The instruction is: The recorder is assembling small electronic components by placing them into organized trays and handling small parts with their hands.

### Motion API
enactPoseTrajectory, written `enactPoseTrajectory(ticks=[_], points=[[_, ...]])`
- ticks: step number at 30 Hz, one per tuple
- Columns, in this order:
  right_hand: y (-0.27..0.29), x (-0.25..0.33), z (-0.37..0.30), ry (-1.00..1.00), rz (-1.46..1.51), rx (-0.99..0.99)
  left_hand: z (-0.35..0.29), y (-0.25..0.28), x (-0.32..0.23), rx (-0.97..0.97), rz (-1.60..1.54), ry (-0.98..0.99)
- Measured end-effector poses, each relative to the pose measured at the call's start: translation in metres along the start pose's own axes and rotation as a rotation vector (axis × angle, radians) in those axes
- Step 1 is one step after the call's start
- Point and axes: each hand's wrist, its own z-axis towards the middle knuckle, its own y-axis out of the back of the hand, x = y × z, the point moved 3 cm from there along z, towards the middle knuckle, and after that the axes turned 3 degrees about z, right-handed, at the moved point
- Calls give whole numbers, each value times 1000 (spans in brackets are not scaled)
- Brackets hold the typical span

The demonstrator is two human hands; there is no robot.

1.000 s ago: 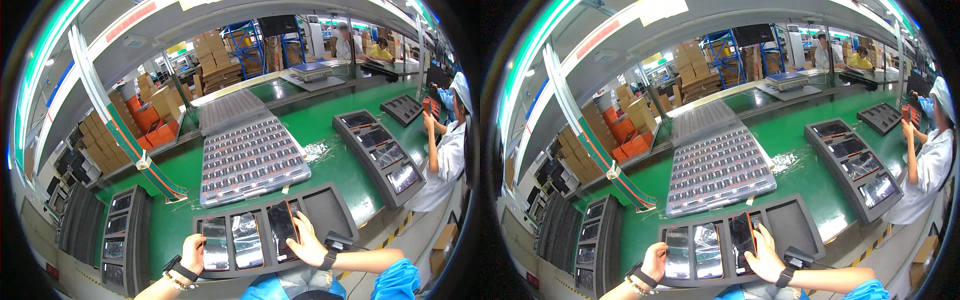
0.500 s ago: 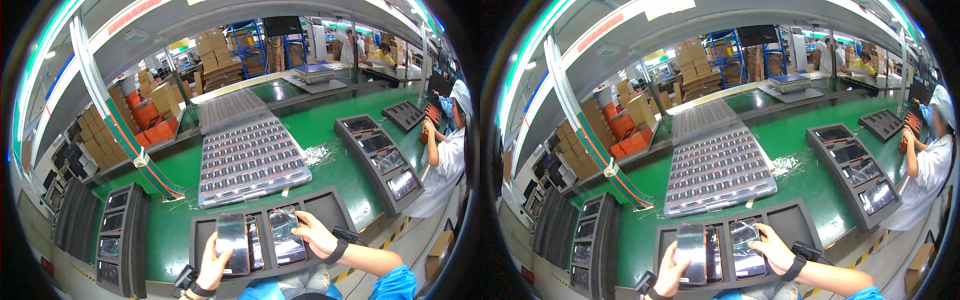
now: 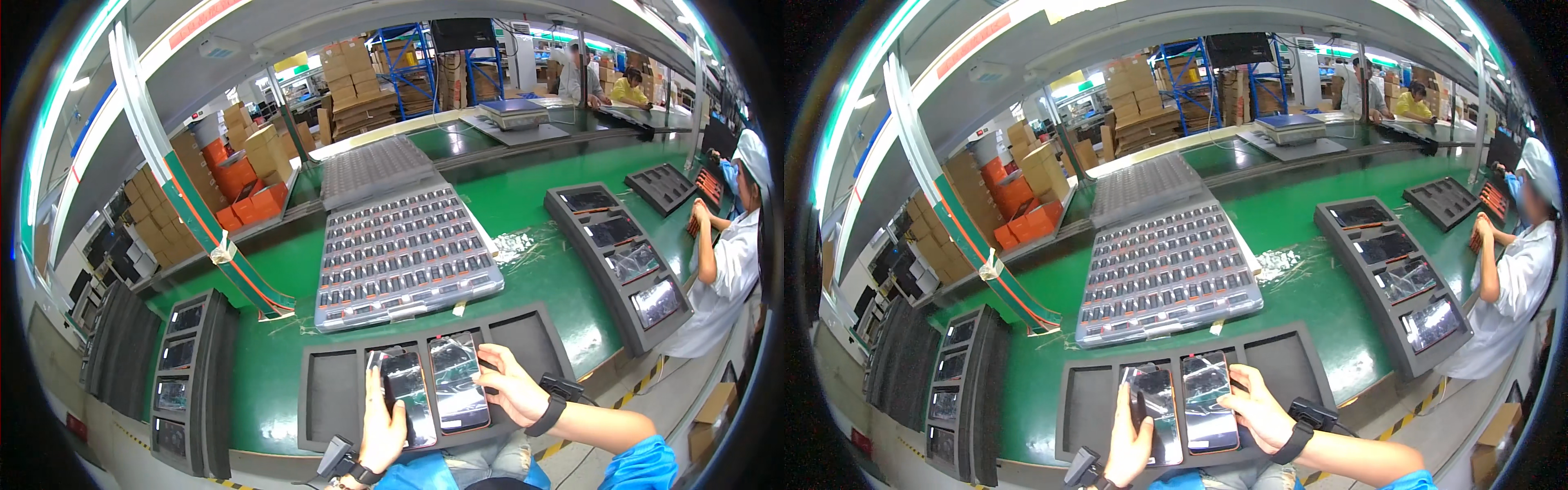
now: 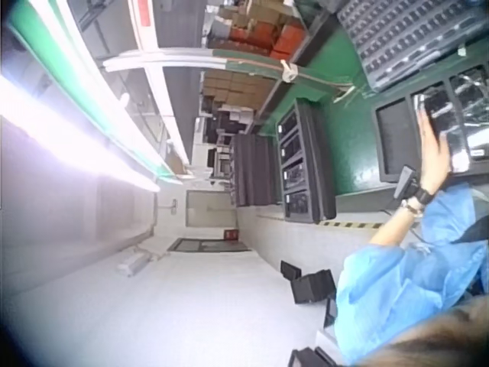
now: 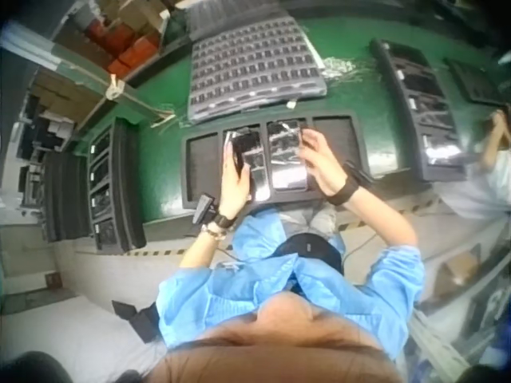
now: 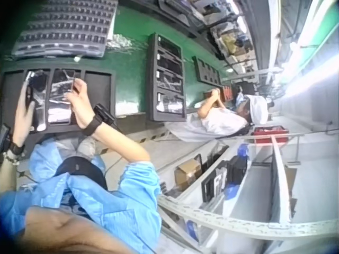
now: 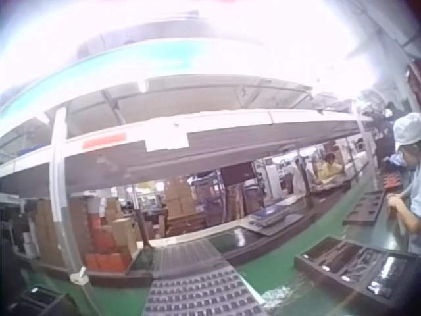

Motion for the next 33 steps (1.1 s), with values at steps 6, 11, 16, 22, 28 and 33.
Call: enactPoseTrajectory(ticks=[6,11,16,22,28,33], points=[[-7,-14,1,-137,-58,5,6,-9,23,10,-290,119],[-12,-47,7,124,-140,75,29,-1,-14,111,369,-190],[-1,-54,8,162,19,44,47,-5,-30,431,435,-790],[7,-58,6,207,43,26,63,-7,-21,491,383,-874],[11,-78,17,118,83,92,65,13,-29,600,351,-911],[-5,-53,-5,214,113,31,72,3,-36,598,205,-990]])
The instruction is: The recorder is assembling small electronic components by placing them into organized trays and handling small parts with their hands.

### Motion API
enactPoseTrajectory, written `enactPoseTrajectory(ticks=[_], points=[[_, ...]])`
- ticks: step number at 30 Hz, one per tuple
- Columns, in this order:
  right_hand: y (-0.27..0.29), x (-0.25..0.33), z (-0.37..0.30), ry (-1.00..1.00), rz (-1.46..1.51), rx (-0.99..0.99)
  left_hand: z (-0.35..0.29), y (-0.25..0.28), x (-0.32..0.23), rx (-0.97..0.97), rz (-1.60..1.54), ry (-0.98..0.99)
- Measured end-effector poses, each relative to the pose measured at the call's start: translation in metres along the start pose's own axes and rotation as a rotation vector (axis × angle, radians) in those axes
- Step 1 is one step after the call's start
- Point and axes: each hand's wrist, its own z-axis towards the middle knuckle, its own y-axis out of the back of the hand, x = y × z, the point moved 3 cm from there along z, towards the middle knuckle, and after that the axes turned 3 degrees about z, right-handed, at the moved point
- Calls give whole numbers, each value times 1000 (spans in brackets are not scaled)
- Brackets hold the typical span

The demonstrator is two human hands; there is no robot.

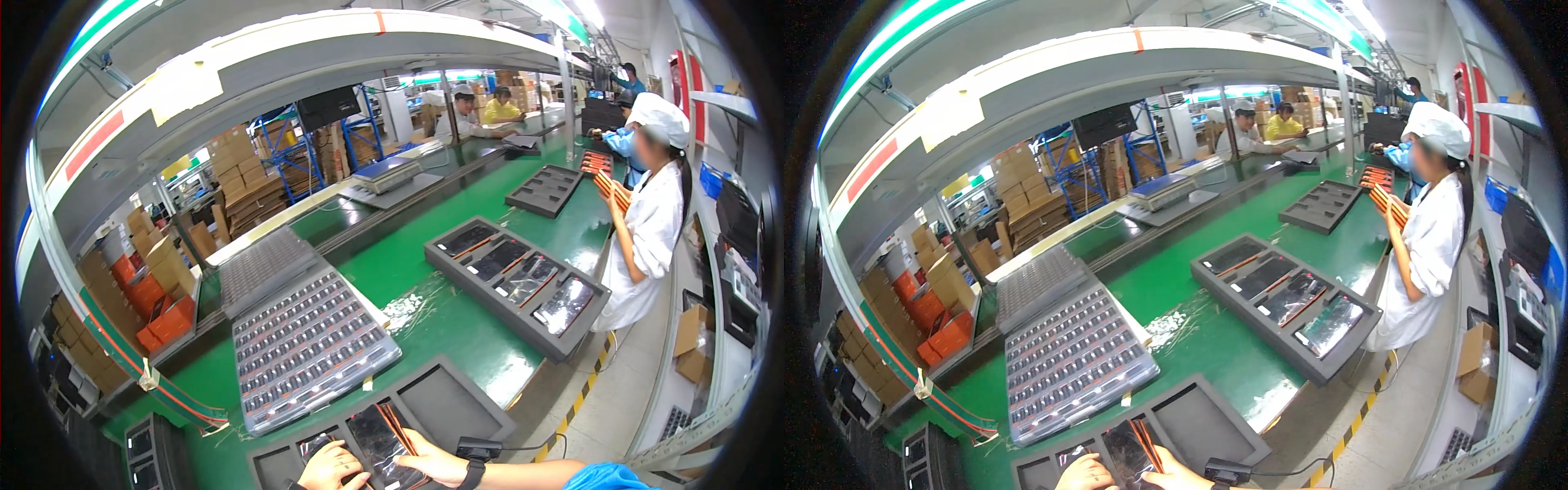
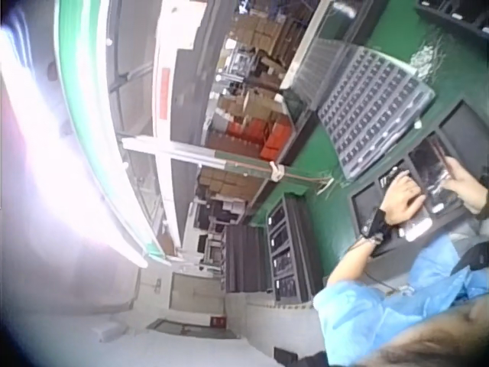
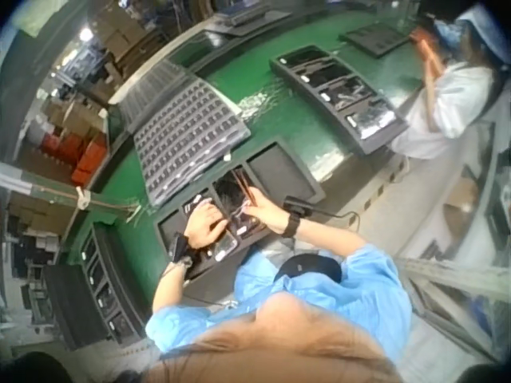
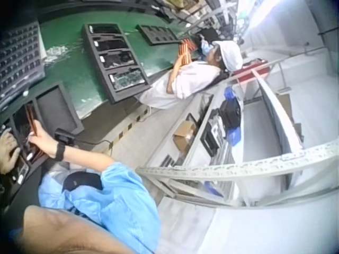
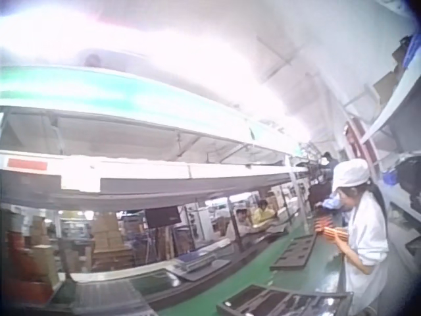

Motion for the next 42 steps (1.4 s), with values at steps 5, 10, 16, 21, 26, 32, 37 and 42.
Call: enactPoseTrajectory(ticks=[5,10,16,21,26,32,37,42], points=[[13,-16,11,6,21,15,5,2,2,206,147,-43],[16,-14,10,-48,14,70,3,3,19,291,234,-120],[10,-3,11,-100,116,-36,57,37,-9,39,171,-273],[-2,9,5,-60,181,84,81,-10,-5,90,45,-296],[7,-3,4,-78,128,56,74,-41,9,8,5,-277],[8,2,7,-38,49,14,58,-39,13,-267,-209,-46],[2,3,13,33,-81,18,52,-41,19,-659,-330,304],[10,2,10,-37,-44,55,44,-28,37,-677,-131,577]])
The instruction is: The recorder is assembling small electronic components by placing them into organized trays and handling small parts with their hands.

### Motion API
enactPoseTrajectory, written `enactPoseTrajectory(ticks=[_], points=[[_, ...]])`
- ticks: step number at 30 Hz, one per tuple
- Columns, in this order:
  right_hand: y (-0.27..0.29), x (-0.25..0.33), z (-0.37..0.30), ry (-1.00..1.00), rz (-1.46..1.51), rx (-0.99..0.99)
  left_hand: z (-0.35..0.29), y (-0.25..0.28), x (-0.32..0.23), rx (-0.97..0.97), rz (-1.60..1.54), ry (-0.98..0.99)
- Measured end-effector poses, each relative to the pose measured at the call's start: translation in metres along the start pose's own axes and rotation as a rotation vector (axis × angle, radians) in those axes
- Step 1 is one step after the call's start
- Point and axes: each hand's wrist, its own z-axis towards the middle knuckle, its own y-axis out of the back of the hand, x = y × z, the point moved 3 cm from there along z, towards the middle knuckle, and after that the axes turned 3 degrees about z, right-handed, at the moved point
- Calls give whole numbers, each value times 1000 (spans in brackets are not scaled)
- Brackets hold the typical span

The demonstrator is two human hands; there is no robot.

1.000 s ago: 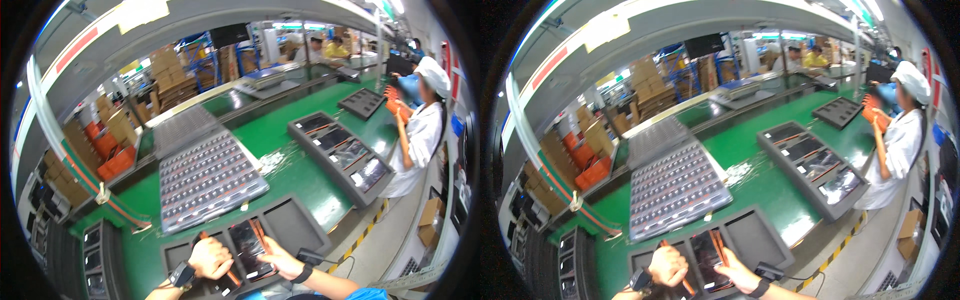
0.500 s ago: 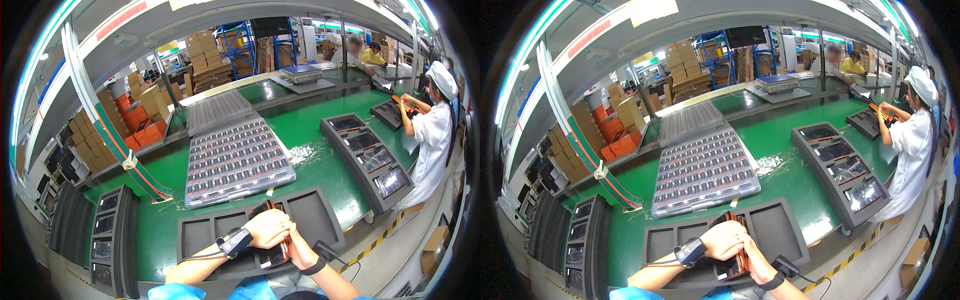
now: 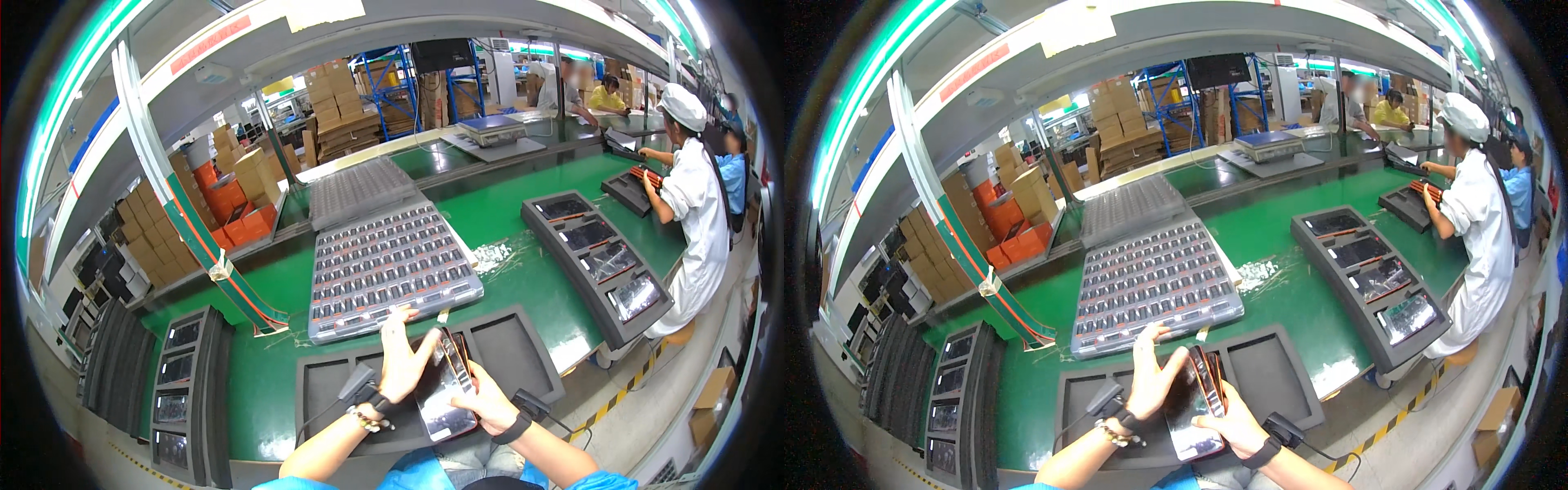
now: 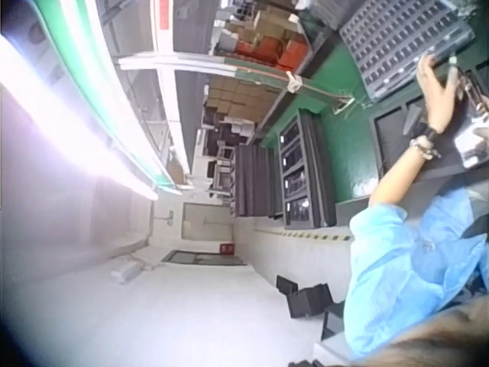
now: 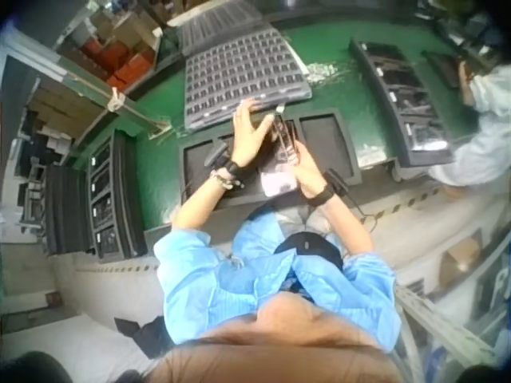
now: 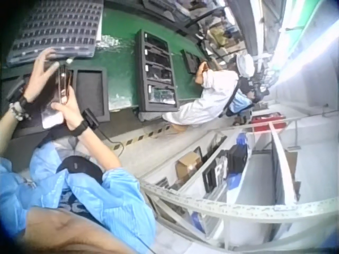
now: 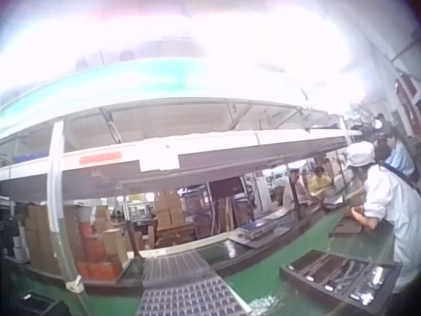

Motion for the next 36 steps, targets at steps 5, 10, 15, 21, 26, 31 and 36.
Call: enactPoseTrajectory(ticks=[5,10,15,21,26,31,36], points=[[-11,32,-9,347,-524,151,2,43,-4,649,-413,116],[-53,91,-17,275,-1032,337,-6,79,-21,434,-150,-92],[-46,91,13,89,-1290,642,-55,64,10,305,-198,208],[-42,73,5,325,-1409,624,-65,56,12,380,-354,67],[-37,76,8,587,-1500,348,-54,46,6,401,-510,116],[-37,70,10,579,-1451,331,-55,47,7,403,-558,184],[-43,74,3,539,-1546,343,-51,57,-1,403,-360,264]])
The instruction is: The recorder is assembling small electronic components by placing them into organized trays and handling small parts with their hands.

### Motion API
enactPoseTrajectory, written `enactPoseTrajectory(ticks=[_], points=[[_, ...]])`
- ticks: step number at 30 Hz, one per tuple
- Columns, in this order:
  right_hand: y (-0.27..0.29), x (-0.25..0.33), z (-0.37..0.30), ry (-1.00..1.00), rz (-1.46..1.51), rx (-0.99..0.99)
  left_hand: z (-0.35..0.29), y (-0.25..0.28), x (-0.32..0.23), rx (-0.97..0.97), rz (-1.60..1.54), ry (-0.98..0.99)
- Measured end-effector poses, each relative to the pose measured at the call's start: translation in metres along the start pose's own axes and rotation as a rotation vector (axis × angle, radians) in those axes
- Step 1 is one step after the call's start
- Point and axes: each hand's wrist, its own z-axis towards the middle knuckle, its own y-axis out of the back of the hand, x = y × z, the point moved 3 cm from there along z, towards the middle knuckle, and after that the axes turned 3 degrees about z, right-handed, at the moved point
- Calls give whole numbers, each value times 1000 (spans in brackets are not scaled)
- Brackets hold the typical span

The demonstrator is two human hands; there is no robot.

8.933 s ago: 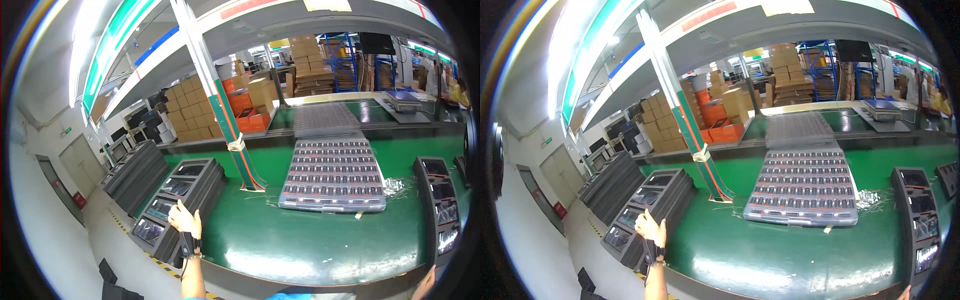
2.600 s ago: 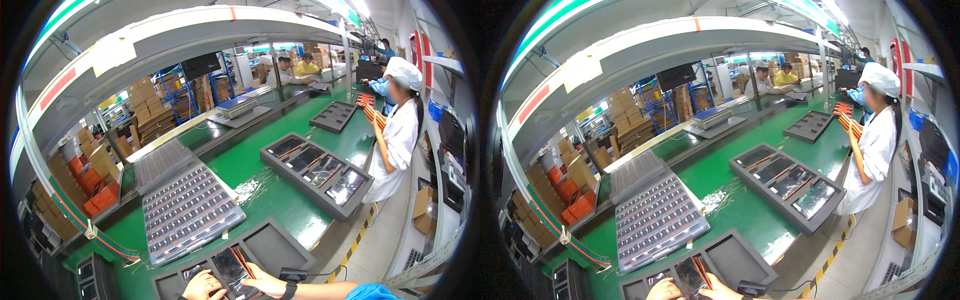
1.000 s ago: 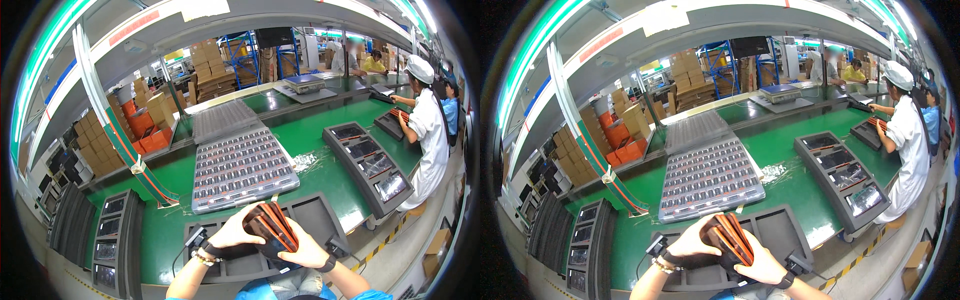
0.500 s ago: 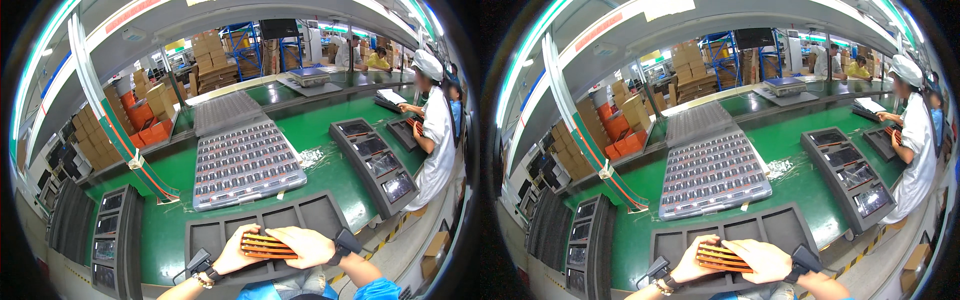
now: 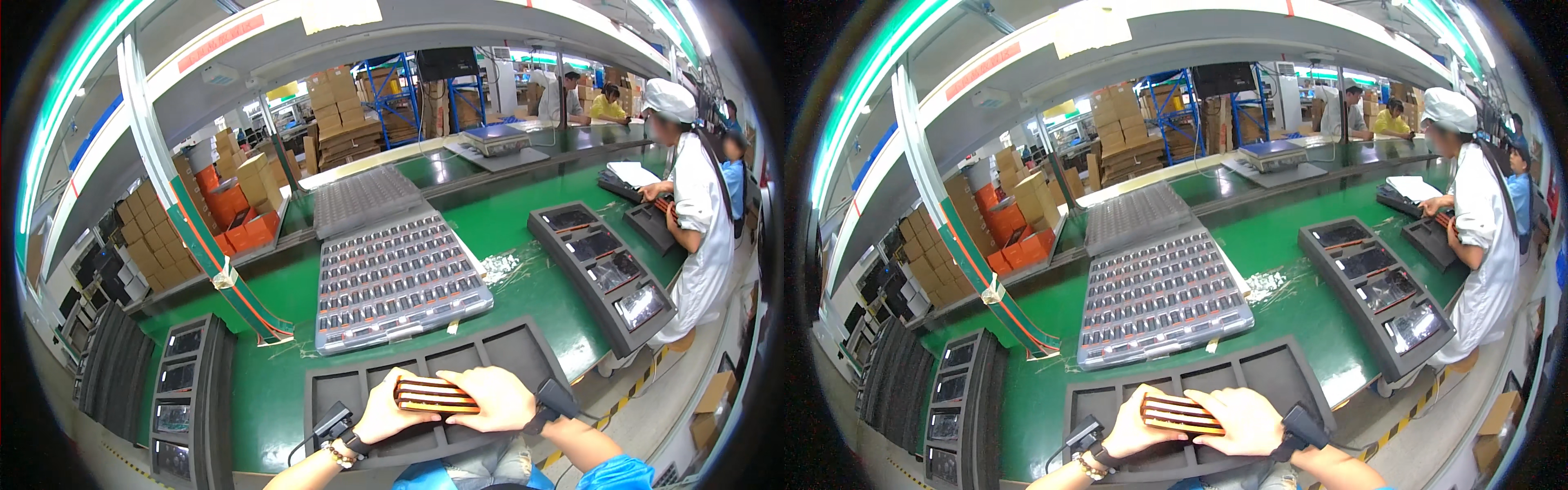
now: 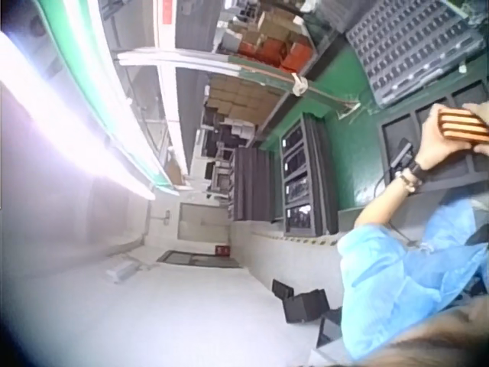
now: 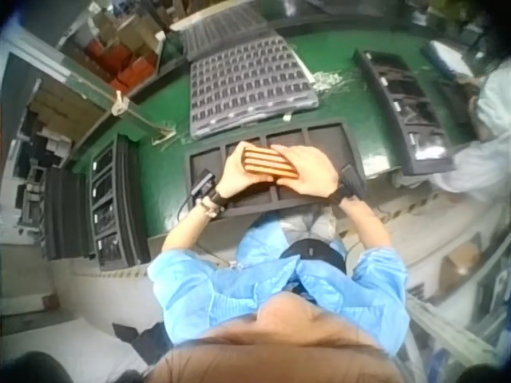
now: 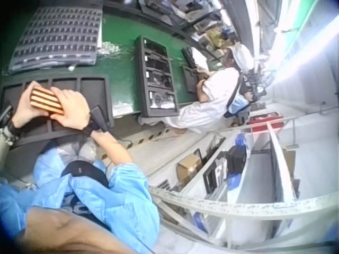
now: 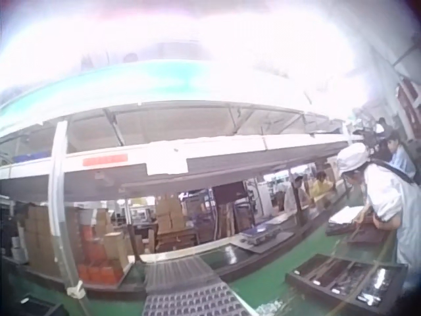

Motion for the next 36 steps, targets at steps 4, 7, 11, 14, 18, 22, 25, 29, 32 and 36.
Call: enactPoseTrajectory(ticks=[4,7,11,14,18,22,25,29,32,36], points=[[11,10,3,-163,277,-75,4,5,-48,-77,61,-179],[-4,6,-4,-168,853,-337,10,-5,-80,-68,-571,-173],[-21,15,-13,-57,1453,-685,6,-29,-79,77,111,-171],[-27,13,-15,-74,1506,-781,-5,-30,-55,-37,112,-12],[-22,-17,-24,30,1278,-719,-3,-16,-49,-141,218,-74],[5,-25,-40,-11,1366,-851,-6,2,-52,-31,590,-65],[-11,-25,-46,-293,1137,-604,3,1,-46,96,679,-82],[-27,-35,-43,-296,1008,-822,15,1,-47,211,672,-97],[-29,-34,-37,-354,1132,-781,13,-4,-21,230,376,-16],[-31,-32,-30,-339,1163,-700,16,-9,4,162,37,-179]])
